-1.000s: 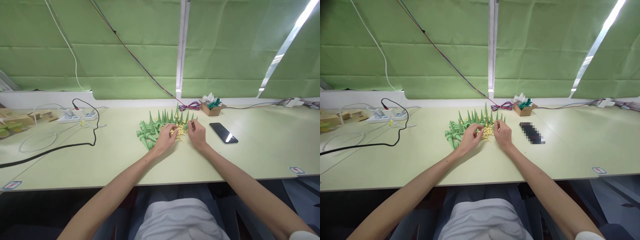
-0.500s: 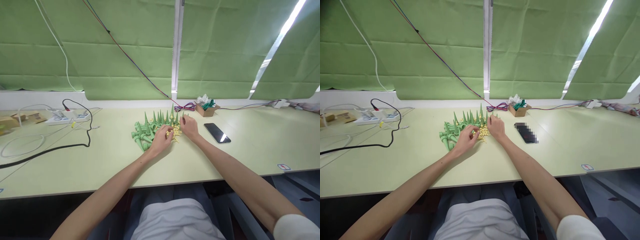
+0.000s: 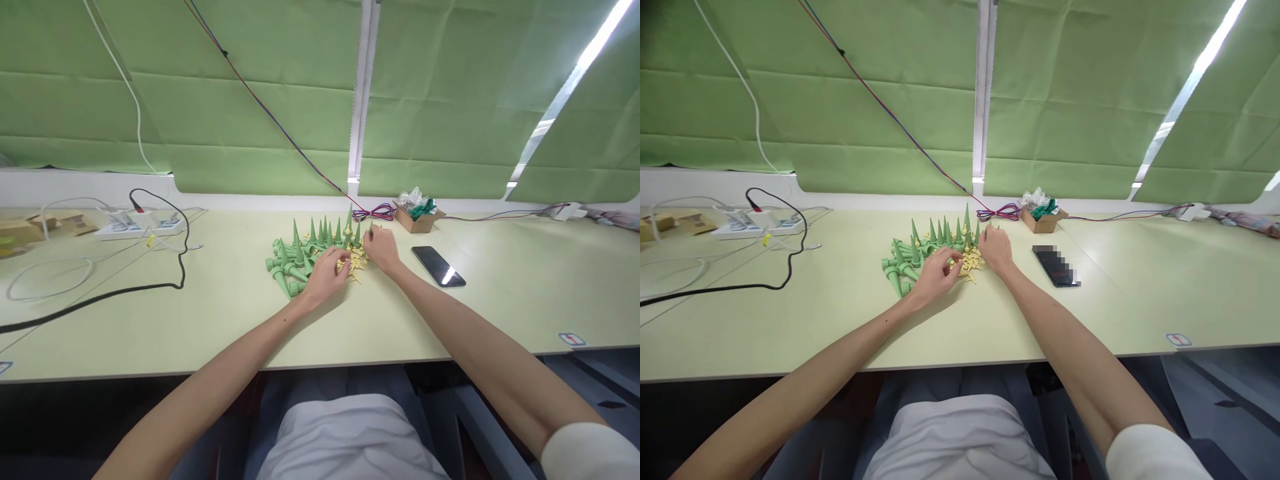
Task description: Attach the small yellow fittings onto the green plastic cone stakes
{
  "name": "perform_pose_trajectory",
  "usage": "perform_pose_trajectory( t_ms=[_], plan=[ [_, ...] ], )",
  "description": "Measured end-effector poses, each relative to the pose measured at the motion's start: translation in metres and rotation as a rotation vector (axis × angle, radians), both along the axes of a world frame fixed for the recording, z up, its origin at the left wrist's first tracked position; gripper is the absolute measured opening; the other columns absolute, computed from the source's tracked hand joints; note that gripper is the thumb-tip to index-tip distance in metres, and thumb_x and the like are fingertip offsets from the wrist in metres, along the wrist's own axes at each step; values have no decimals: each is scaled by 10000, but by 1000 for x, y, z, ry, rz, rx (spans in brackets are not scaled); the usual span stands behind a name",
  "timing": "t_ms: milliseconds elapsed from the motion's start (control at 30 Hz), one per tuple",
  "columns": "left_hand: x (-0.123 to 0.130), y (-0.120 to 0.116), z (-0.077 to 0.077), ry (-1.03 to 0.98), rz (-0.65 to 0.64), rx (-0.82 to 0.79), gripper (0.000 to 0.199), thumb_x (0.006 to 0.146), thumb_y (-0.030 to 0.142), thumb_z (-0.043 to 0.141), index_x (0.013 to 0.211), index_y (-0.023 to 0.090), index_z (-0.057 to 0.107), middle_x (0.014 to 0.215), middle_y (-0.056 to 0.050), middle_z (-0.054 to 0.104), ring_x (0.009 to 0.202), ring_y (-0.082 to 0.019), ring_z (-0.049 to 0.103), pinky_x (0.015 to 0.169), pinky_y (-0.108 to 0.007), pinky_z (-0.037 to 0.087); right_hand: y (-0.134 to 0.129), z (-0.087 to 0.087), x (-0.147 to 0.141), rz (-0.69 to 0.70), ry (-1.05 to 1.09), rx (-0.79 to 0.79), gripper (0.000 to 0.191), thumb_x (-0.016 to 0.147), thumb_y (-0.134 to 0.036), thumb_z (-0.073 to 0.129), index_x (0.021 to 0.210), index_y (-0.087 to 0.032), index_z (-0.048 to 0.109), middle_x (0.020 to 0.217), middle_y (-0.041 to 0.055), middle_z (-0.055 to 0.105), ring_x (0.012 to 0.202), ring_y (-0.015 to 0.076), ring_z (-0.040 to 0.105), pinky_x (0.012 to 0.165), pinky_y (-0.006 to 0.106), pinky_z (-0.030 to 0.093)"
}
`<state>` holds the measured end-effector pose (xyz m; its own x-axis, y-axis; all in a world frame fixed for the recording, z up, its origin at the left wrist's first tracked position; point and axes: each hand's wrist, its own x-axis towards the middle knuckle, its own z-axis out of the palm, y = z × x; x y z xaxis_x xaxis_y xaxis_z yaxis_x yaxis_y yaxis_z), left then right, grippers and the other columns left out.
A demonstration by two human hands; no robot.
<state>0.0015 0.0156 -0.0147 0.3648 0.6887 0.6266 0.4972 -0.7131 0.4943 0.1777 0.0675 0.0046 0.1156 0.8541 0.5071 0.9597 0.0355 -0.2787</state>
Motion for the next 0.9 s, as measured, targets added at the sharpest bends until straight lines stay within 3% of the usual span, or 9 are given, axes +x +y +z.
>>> perform_pose_trajectory(
  t_ms=[400, 533, 600, 700, 900],
  plan=[
    [0, 1, -1, 2, 1, 24, 104, 912, 187, 518, 906, 167, 620, 915, -40, 632, 644, -112, 520, 676, -280, 441, 4, -8, 5, -15, 105, -23, 253, 928, -226, 403, 930, -112, 628, 826, 165, 664, 753, 252, 569, 694, 325, 367],
    [0, 0, 0, -5, -3, 18, 104, 907, 184, 520, 901, 168, 622, 908, -45, 635, 651, -117, 524, 661, -278, 444, -1, -10, 5, 13, 195, 38, 267, 919, -238, 421, 1102, -107, 565, 747, 113, 646, 682, 249, 566, 686, 326, 383],
    [0, 0, 2, -12, -11, 9, 108, 907, 186, 516, 898, 167, 622, 904, -49, 633, 650, -117, 523, 648, -274, 443, -5, -10, 4, 55, 234, 118, 322, 927, -238, 405, 1204, -107, 501, 694, 69, 631, 651, 241, 565, 687, 320, 392],
    [1, -2, 4, -28, -22, 5, 119, 904, 181, 503, 880, 167, 619, 893, -50, 630, 653, -118, 520, 637, -267, 439, -11, -12, -2, 142, 244, 210, 292, 956, -247, 341, 1173, -131, 497, 631, 22, 598, 590, 212, 550, 690, 302, 401],
    [1, -6, 5, 1, -107, 9, 90, 846, 156, 528, 839, 172, 616, 786, -23, 630, 586, -113, 494, 617, -274, 426, -12, -17, -24, 349, 167, 110, 222, 926, -238, 404, 1047, -177, 579, 734, 32, 658, 646, 179, 583, 695, 265, 414]
  ],
)
